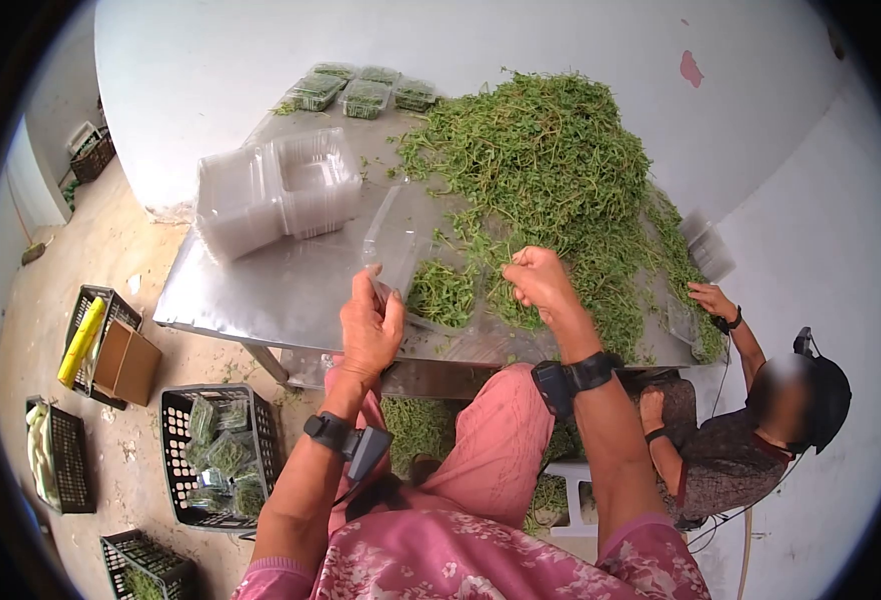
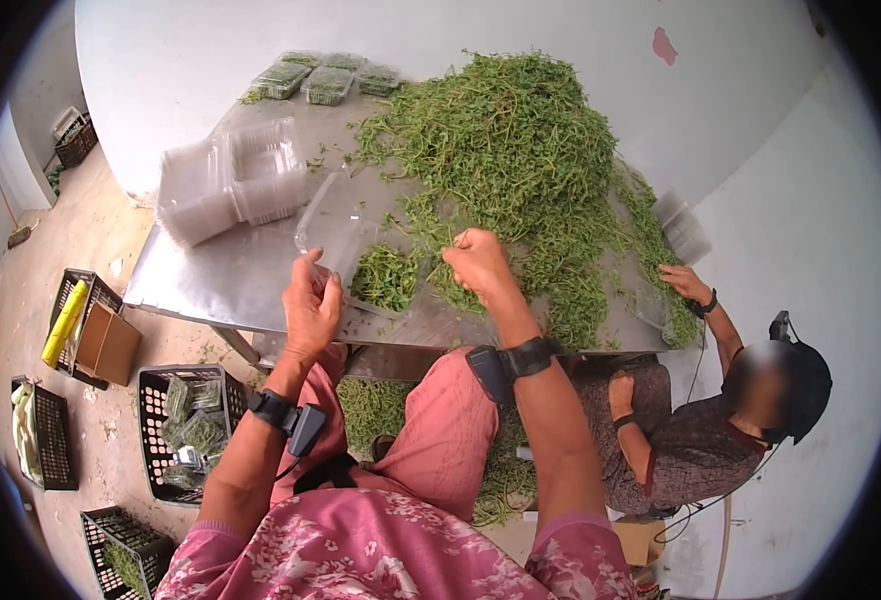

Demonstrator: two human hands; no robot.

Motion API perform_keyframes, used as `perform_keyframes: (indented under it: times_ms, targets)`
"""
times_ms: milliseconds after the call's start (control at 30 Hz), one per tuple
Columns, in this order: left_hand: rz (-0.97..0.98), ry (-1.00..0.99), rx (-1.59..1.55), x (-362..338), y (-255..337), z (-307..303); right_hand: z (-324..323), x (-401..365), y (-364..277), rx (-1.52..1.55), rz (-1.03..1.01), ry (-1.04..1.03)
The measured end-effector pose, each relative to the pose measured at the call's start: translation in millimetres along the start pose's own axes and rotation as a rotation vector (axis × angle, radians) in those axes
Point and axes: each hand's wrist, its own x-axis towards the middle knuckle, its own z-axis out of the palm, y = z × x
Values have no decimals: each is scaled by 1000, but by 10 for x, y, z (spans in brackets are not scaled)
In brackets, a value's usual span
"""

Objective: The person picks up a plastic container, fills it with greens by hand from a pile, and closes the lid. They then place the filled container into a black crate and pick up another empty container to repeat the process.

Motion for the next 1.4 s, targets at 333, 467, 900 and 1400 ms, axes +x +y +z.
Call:
perform_keyframes:
  times_ms: [333, 467, 900, 1400]
  targets:
    - [-21, -21, 18, -7, 24, -29, 512, 95, 50, -212, -42, -65]
    - [-37, -23, 35, -1, 44, -33, 603, 75, -68, -489, -147, -51]
    - [-46, -3, 20, -9, 32, -13, 739, -44, -230, -548, -221, -30]
    - [-47, -10, 16, -5, 35, -9, 898, -124, -267, -762, -301, 40]
